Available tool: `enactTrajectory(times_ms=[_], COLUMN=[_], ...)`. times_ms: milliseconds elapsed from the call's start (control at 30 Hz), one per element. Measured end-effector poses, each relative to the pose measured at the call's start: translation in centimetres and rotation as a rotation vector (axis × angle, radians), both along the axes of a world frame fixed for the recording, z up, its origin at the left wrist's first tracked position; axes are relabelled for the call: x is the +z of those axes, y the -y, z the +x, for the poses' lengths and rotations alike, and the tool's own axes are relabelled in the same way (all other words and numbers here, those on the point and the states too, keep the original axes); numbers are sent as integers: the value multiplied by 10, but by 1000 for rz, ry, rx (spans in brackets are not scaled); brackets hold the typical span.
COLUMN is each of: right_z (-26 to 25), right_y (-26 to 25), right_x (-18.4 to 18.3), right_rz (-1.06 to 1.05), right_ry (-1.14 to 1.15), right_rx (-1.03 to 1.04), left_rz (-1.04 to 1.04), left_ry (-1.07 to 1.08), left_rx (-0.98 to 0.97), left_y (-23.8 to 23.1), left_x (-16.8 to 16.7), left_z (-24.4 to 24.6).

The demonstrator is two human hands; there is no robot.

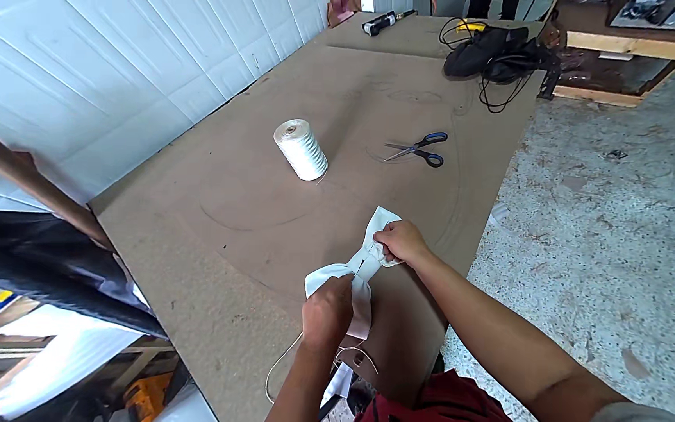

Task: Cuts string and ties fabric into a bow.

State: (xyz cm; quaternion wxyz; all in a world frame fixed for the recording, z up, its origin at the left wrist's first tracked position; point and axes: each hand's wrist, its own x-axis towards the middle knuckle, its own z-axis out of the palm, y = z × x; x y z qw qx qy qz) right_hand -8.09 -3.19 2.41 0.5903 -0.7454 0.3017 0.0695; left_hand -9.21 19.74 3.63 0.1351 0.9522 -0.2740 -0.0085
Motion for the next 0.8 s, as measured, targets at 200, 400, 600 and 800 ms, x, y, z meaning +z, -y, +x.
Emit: enactTrajectory(times_ms=[200,400,600,800], right_z=[-8,-12,-13,-9], right_y=[-1,8,50,98], right_x=[-3,-3,4,76], right_rz=[23,133,16,250], right_ry=[51,96,309,590], right_rx=[-9,-207,-332,-454], left_rz=[-46,-136,-151,-183], left_ry=[125,-316,-388,-394], left_rx=[-69,79,77,69], left_y=[38,43,40,38], left_x=[-8,-1,2,-2], left_z=[12,38,42,40])
